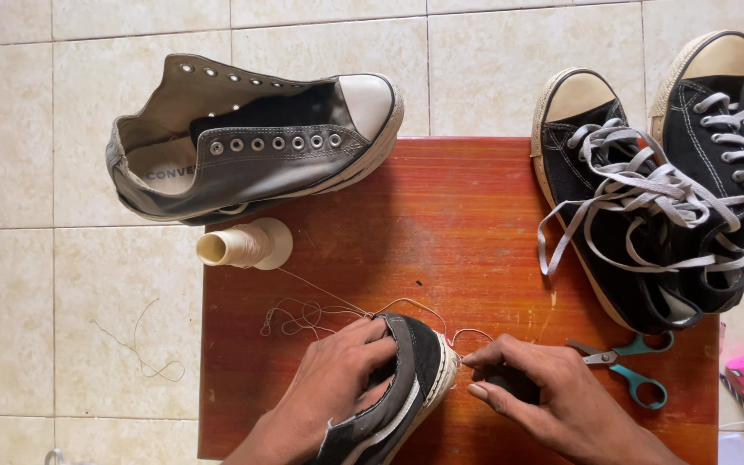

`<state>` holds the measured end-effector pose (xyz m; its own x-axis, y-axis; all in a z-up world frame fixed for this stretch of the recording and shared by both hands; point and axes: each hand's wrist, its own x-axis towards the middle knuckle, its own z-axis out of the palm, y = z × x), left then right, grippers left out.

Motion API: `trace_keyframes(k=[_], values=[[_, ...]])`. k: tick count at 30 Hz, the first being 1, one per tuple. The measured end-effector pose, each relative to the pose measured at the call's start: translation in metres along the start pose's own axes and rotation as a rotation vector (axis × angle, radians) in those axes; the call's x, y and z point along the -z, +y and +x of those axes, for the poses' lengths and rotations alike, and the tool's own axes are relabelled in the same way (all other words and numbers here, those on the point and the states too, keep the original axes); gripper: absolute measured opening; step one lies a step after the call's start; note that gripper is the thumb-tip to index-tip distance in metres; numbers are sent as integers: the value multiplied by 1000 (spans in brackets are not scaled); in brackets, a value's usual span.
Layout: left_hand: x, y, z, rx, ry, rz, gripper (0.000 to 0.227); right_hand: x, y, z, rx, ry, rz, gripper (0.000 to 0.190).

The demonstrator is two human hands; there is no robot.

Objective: The person repairs a black sneaker by sewing its upper to the sole using a needle and white thread.

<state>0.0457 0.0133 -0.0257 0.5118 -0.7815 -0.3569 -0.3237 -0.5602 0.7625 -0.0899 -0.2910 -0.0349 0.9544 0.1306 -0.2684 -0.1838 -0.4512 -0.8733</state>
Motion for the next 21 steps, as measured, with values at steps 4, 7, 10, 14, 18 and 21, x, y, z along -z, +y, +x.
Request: trace_keyframes(k=[4,7,10,14,18,21], values=[[-5,-7,0,-17,8,11,26,0,0,1,17,-8,-3,26],[-8,-11,0,-16,-5,35,30,1,2,1,21,-14,-8,24],[-6,-6,1,-7,4,32,19,4,0,2,39,-26,-36,22],[-9,-8,1,-9,17,42,20,6,-2,4,58,-48,-75,20],[-9,-8,2,-64,61,-42,16,8,-3,7,100,-38,-145,16],[-24,-16,4,-176,378,-19,26,12,-6,10,126,-55,-166,12]])
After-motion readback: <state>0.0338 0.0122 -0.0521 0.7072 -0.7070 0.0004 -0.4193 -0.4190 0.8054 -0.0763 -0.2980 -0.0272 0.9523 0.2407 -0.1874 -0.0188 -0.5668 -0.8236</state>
